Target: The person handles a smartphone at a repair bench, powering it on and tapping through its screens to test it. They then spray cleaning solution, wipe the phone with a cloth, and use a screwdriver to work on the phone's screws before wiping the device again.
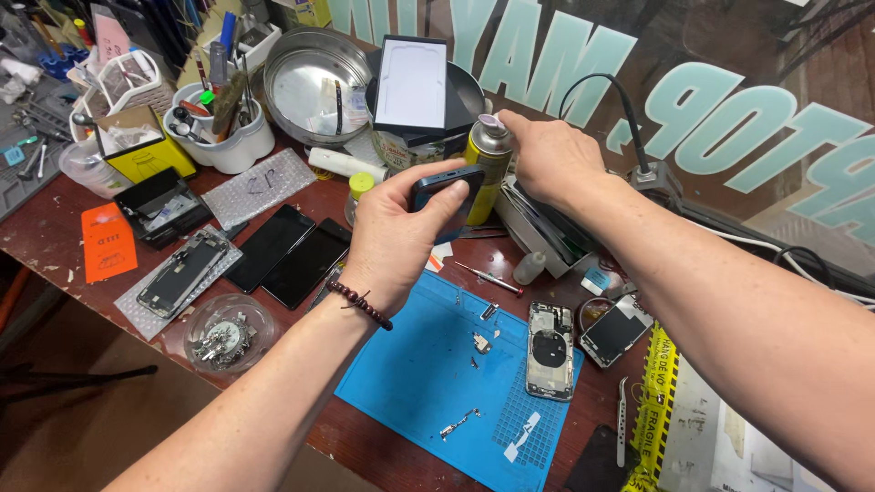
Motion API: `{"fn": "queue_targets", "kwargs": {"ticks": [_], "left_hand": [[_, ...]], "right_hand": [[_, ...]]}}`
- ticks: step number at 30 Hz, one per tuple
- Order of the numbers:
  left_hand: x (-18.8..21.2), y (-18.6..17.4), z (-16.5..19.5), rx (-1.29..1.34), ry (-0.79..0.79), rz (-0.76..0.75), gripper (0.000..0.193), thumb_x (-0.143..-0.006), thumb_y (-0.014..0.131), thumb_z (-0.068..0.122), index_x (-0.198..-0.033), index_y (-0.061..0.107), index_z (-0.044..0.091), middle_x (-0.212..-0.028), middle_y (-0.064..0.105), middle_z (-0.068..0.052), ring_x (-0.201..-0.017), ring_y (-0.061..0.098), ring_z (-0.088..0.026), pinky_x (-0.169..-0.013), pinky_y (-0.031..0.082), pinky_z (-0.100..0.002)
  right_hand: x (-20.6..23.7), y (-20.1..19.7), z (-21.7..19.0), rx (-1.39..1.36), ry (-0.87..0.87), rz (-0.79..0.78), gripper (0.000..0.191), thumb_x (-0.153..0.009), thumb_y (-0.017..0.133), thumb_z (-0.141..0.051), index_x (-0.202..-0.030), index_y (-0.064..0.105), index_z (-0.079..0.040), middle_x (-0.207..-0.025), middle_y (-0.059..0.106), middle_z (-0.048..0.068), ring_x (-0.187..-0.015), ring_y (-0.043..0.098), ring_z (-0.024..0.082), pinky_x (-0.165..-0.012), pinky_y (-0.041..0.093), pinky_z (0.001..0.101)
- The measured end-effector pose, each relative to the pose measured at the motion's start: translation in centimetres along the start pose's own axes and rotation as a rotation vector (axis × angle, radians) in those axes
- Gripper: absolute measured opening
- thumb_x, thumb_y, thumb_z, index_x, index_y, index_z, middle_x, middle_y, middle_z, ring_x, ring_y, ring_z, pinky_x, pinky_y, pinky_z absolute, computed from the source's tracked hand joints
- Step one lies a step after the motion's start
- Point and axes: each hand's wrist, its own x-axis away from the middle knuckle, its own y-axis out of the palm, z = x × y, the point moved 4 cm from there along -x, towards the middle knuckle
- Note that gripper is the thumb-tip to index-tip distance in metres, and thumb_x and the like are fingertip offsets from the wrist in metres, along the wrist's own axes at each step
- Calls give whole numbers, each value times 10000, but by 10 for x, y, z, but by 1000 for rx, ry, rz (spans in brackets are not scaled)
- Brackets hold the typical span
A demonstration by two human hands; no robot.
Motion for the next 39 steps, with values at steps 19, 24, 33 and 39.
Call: {"fn": "queue_targets", "kwargs": {"ticks": [19, 24, 33, 39], "left_hand": [[18, 18, 17, -140, 149, -3, 283, -984, 716, 111, -1259, 760, 60, -928, 688, 33, -806, 562, -30, -682, 477, -187], [15, 45, 6, -114, 182, -69, 213, -994, 688, 109, -1172, 759, 16, -960, 750, 23, -881, 642, -14, -774, 555, -181], [29, 88, 5, -169, 216, -132, 294, -963, 738, 111, -1252, 759, 61, -966, 733, 27, -834, 588, -15, -714, 512, -179], [36, 109, 9, -165, 260, -167, 273, -965, 735, 98, -1234, 762, 58, -961, 719, 57, -817, 558, -4, -696, 492, -168]], "right_hand": [[85, -66, -8, -656, -277, 206, 581, -1011, 543, -96, -1564, 439, -240, -866, 701, 125, -782, 674, 194, -752, 558, 335], [158, -84, -9, -646, -414, 278, 660, -894, 527, 16, -1507, 547, -228, -896, 660, 92, -781, 629, 83, -760, 579, 274], [184, -103, 51, -437, -245, 249, 735, -819, 516, 61, -1446, 626, -306, -1168, 764, 63, -774, 730, 175, -792, 603, 323], [197, -119, 56, -445, -481, 400, 692, -818, 548, 61, -1440, 594, -239, -1361, 690, 88, -1125, 714, 204, -961, 557, 311]]}}
